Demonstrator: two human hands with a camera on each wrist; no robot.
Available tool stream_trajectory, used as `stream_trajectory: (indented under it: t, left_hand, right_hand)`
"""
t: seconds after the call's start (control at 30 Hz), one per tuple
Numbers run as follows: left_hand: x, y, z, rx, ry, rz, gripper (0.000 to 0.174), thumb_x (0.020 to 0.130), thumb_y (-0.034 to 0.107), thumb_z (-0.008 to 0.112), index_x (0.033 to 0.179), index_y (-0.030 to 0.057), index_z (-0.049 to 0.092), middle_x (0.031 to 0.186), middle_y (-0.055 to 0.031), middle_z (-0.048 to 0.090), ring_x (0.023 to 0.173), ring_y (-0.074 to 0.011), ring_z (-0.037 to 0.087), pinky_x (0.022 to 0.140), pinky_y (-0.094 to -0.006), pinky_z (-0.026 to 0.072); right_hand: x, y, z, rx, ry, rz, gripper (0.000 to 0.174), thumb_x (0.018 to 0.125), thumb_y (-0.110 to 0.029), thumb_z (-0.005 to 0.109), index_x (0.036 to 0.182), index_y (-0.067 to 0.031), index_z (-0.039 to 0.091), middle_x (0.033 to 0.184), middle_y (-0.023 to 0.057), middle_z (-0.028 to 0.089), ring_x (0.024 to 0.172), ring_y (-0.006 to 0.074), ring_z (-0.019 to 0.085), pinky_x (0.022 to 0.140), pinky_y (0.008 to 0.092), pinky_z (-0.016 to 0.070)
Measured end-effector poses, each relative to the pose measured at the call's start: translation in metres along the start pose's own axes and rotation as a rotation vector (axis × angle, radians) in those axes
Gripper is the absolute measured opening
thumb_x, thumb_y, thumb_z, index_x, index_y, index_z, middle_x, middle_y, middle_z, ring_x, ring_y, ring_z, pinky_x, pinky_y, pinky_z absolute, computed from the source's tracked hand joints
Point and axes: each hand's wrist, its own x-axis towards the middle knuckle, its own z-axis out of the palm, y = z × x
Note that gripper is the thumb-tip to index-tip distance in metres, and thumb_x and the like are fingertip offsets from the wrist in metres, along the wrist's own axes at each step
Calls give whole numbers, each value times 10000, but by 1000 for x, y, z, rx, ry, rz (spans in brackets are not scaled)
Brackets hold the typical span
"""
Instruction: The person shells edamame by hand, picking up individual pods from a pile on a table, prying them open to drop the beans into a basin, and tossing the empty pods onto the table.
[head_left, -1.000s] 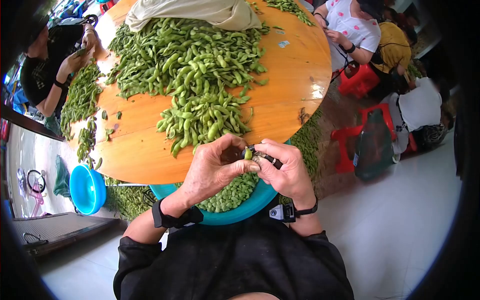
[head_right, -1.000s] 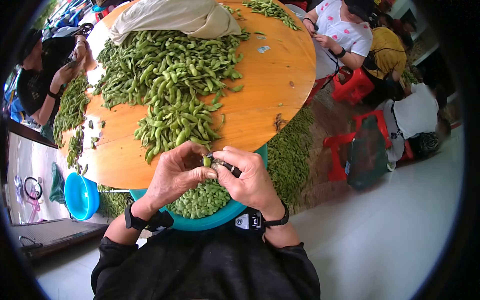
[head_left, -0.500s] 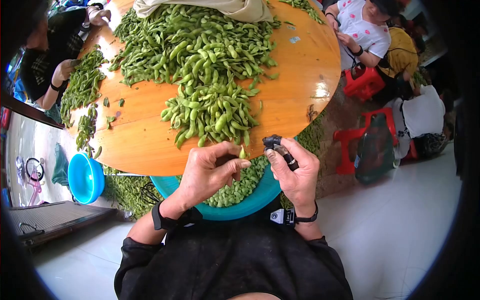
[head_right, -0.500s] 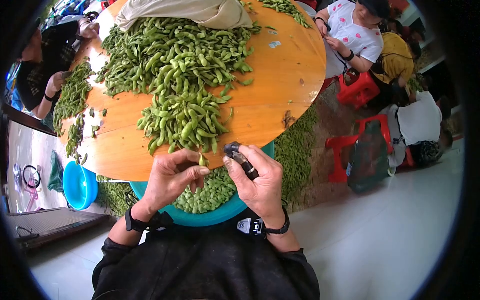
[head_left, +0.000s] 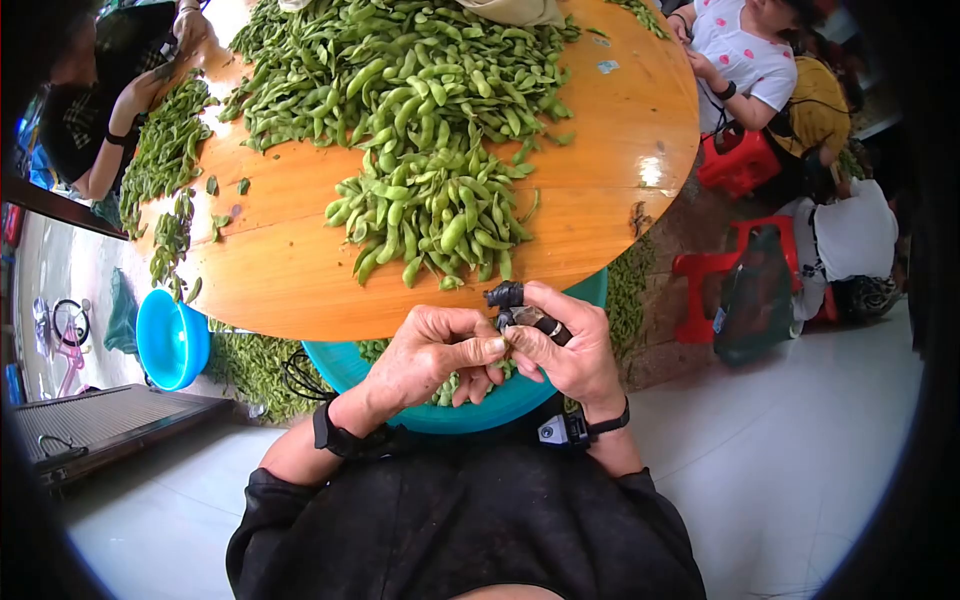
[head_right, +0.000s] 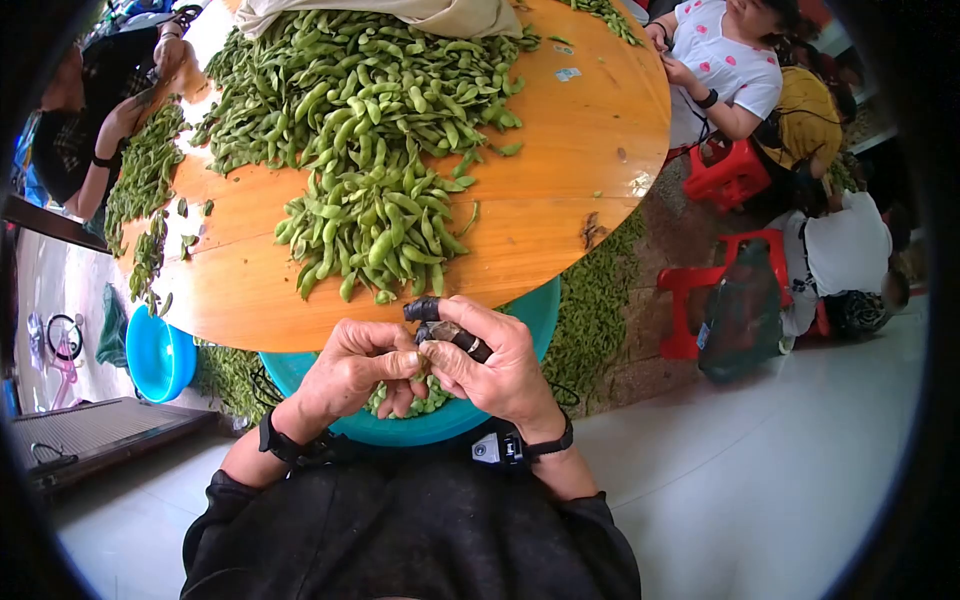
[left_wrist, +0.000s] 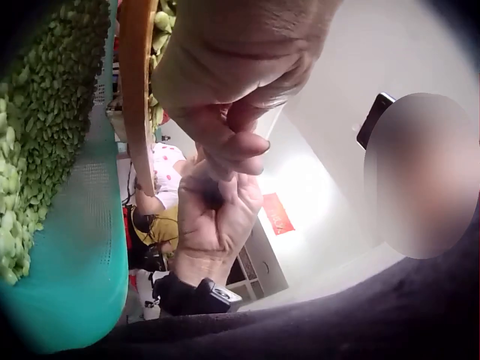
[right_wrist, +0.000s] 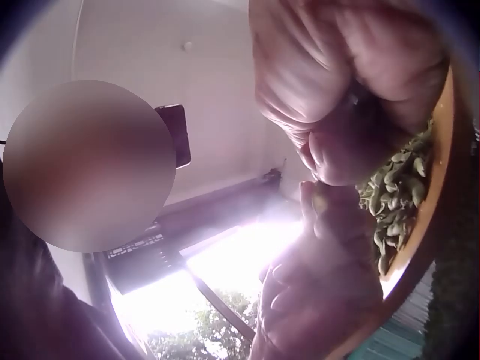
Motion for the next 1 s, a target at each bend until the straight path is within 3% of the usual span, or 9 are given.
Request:
stream_trajectory:
  t: [0.2,0.4,0.53,0.6,0.7,0.8,0.87,0.97,1.0]
  left_hand:
    - [-1,-10,-3,157,73,59,226,958,182,641,818,5,638,743,-102,684,543,-139,626,431,-239,444]
    - [1,-8,-7,-38,-36,-26,280,1006,266,581,874,25,631,722,-41,645,545,-84,593,429,-223,409]
    - [-2,-8,-4,175,5,0,234,1021,224,547,925,23,620,721,-21,617,590,-79,576,489,-215,415]
    - [-3,-9,-1,179,12,8,210,1026,196,530,944,22,613,721,-9,602,613,-73,562,522,-214,418]
    - [-3,-13,-3,147,3,72,162,1025,128,490,993,19,606,716,10,564,653,-68,526,591,-224,427]
    - [-3,-22,-12,225,-48,81,164,1008,74,477,1086,4,604,712,16,533,651,-74,491,623,-242,433]
    - [-5,-27,-11,235,-73,93,185,983,57,523,1123,-5,627,729,-33,596,665,-112,561,646,-263,477]
    - [-11,-14,-12,807,-159,397,140,940,91,639,1057,21,673,795,-83,652,767,-166,635,688,-281,501]
    - [-12,-5,-10,782,-95,469,134,858,89,722,970,20,696,839,-116,678,800,-218,660,709,-315,517]
  right_hand:
    - [-2,7,-1,-27,-19,-11,285,934,-29,641,1206,43,593,766,15,580,557,48,509,468,206,400]
    - [-2,14,2,88,27,61,239,949,-16,608,1183,32,607,716,-3,571,559,39,500,477,199,395]
    - [-2,11,8,106,115,162,244,909,6,634,1152,27,629,737,24,590,573,77,540,505,227,426]
    - [-2,13,10,-349,137,-138,273,850,28,666,1122,24,647,772,63,603,609,131,581,550,260,458]
    - [0,11,13,-497,166,-311,303,802,48,677,1103,25,656,793,99,594,644,182,604,589,283,475]
    - [-4,4,7,-262,228,-116,271,846,41,659,1117,34,643,779,44,576,598,100,563,523,245,440]
    - [-9,0,0,22,298,34,251,877,30,650,1127,39,634,787,-10,552,568,33,506,466,203,394]
    - [-28,-17,-39,-203,493,41,198,877,10,649,1075,27,651,833,6,595,569,32,505,465,195,395]
    - [-34,-23,-54,-335,601,33,166,878,9,653,1043,27,660,835,-1,594,589,32,513,486,193,395]
